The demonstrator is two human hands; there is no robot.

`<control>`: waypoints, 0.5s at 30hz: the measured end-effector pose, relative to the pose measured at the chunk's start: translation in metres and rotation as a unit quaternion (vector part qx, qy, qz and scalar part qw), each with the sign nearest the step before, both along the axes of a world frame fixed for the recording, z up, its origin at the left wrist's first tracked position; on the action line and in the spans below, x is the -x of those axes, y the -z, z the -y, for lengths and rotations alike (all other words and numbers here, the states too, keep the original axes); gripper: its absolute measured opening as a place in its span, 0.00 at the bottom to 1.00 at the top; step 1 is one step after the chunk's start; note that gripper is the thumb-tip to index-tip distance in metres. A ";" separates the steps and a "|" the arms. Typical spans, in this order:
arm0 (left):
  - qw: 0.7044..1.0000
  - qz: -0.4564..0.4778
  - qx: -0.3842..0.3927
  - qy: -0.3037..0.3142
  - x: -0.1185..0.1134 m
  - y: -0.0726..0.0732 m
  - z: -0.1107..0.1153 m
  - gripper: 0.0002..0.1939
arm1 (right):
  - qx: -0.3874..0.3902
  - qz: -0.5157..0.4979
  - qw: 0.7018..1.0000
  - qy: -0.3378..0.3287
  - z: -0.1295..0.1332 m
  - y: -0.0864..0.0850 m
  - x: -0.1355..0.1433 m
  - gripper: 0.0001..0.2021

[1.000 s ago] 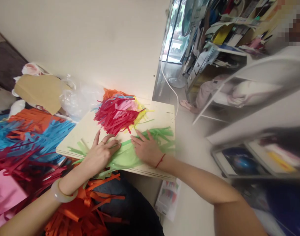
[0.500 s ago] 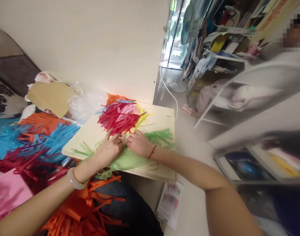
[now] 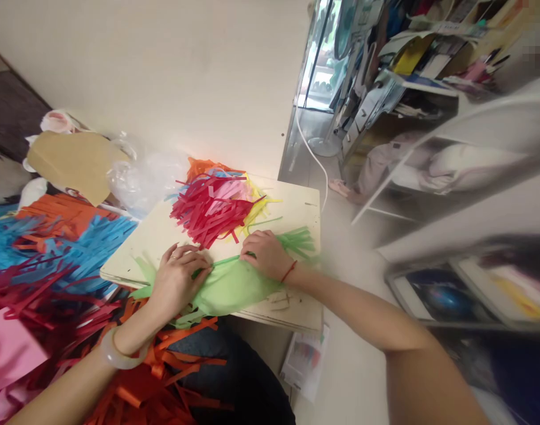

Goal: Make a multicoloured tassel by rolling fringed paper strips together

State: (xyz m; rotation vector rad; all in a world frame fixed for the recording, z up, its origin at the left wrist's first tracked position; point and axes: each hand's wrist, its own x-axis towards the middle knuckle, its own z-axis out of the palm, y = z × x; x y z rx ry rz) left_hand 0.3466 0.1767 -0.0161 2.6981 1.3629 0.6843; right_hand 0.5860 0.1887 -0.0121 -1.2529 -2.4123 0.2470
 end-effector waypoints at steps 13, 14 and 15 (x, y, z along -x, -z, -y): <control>0.996 -0.029 0.077 -0.037 0.010 -0.008 -0.004 0.11 | 0.157 0.074 0.981 0.087 -0.005 -0.029 0.013 0.06; 0.996 -0.033 0.080 -0.036 0.010 -0.008 -0.004 0.11 | 0.159 0.077 0.980 0.088 -0.006 -0.030 0.013 0.05; 0.995 -0.037 0.084 -0.035 0.010 -0.009 -0.005 0.11 | 0.165 0.078 0.979 0.087 -0.007 -0.030 0.013 0.05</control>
